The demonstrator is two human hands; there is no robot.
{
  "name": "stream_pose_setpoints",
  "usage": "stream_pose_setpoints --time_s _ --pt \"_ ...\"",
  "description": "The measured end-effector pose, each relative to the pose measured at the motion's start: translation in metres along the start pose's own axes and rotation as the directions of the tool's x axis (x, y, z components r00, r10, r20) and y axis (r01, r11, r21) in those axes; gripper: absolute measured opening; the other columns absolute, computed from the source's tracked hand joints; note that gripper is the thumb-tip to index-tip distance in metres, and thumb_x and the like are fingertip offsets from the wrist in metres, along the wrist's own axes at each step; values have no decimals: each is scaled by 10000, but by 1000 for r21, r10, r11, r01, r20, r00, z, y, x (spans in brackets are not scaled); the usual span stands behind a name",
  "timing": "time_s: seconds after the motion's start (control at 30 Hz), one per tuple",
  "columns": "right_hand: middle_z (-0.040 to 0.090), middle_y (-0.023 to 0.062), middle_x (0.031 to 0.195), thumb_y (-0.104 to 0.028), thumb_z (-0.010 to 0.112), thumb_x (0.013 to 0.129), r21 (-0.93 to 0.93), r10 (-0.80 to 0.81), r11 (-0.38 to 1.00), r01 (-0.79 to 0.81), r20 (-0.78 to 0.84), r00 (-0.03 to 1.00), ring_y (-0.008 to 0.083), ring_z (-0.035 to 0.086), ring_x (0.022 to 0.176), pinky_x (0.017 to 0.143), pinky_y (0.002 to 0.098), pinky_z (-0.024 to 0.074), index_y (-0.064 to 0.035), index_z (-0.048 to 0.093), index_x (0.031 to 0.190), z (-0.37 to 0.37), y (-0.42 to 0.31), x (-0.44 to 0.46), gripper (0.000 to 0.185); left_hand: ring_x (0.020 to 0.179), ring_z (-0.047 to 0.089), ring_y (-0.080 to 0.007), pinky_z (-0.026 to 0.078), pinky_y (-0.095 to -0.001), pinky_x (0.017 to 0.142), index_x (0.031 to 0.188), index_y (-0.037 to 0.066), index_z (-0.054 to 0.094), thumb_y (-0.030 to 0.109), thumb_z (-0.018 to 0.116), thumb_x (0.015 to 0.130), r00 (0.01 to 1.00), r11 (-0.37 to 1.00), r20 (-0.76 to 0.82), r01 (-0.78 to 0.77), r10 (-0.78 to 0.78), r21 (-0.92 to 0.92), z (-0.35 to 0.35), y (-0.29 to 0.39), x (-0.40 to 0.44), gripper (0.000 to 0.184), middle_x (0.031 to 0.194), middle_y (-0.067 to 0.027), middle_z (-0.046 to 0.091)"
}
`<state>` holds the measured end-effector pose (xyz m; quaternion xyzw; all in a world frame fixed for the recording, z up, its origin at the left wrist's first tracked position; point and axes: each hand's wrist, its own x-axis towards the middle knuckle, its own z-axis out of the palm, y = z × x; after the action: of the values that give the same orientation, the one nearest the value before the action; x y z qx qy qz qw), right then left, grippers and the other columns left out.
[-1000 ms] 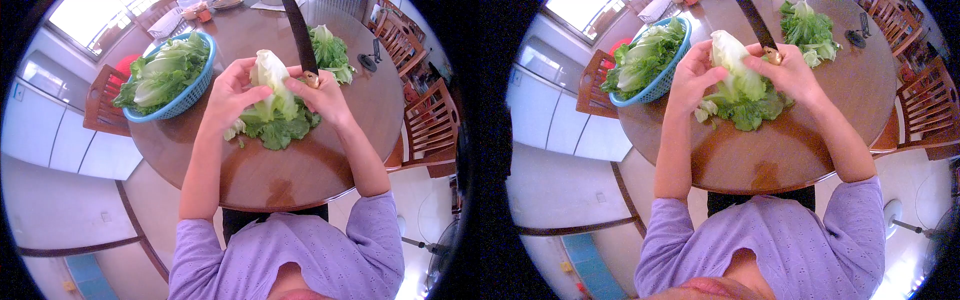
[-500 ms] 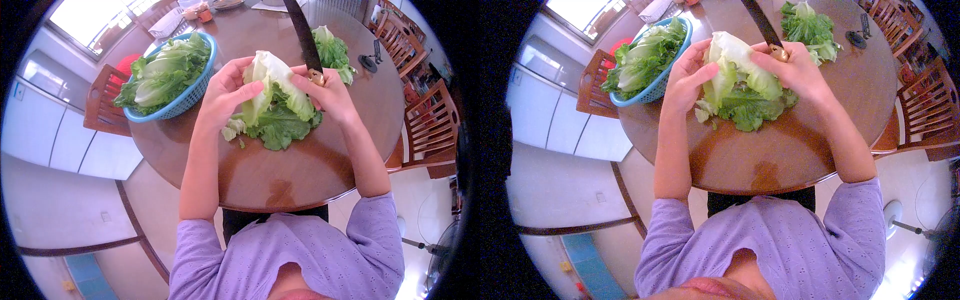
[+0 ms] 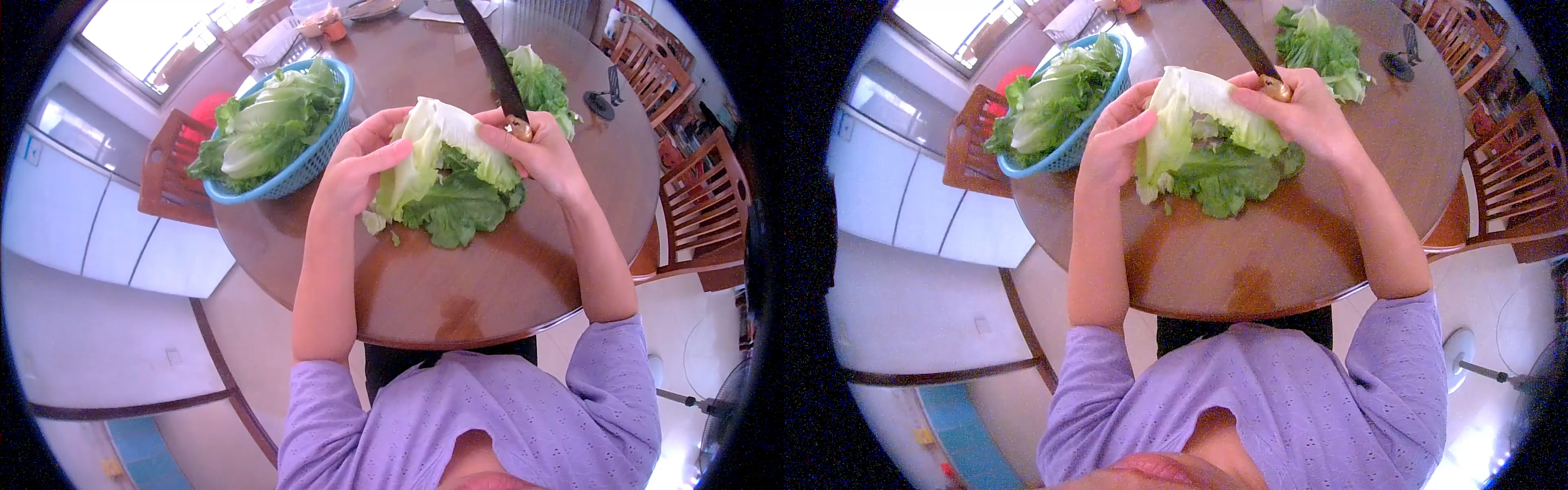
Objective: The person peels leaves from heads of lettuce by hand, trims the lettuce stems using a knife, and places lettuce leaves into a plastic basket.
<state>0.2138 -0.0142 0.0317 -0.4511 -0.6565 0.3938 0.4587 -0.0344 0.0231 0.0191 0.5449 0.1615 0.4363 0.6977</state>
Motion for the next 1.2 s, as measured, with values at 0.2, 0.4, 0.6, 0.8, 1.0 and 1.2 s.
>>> stream_pose_setpoints --time_s 0.2,0.4,0.6,0.8,1.0,1.2 --pt "498 -101 583 -278 664 879 -15 0 1000 0 0 1000 -2 397 484 437 183 287 -76 706 1019 -5 2 3 249 1067 595 -182 477 -316 922 1258 -27 519 108 638 863 989 987 122 97 -81 -127 -5 -1 -3 434 1189 -114 603" --pt "546 -73 612 -279 649 892 -21 -23 1000 23 -15 1000 5 389 445 441 175 304 -55 694 1042 -11 6 5 273 1134 562 -226 459 -369 960 1343 -37 419 147 605 879 965 937 261 68 25 -342 -11 -6 -5 532 1274 -145 543" --pt "668 46 977 -262 557 917 625 68 768 -139 136 988 83 598 737 630 201 472 -13 572 1220 -28 13 9 394 1205 511 -247 418 -401 1011 1397 -30 337 170 595 884 971 914 196 -49 139 -403 -17 -10 1 609 1338 -132 490" --pt "655 75 1059 -249 561 896 716 -7 682 -149 210 978 98 610 905 752 233 498 10 532 1247 -31 25 12 437 1159 539 -227 413 -390 1007 1351 -3 417 188 518 931 998 911 24 -37 52 -411 -11 -14 7 472 1282 -105 542" --pt "689 72 911 -187 567 911 493 159 869 -36 -210 965 37 564 584 468 174 407 8 626 1135 -6 -15 32 303 1054 579 -218 421 -381 970 1224 51 521 294 470 974 999 898 -23 15 -27 -440 -15 -35 19 352 1143 -73 611" --pt "577 -23 583 -376 622 882 -289 -237 932 218 -31 971 58 479 462 427 224 332 -52 702 999 45 -94 107 354 1001 593 -189 466 -372 909 1203 45 518 282 527 958 996 906 -91 -15 -26 -423 -12 -28 16 341 1107 -71 612"
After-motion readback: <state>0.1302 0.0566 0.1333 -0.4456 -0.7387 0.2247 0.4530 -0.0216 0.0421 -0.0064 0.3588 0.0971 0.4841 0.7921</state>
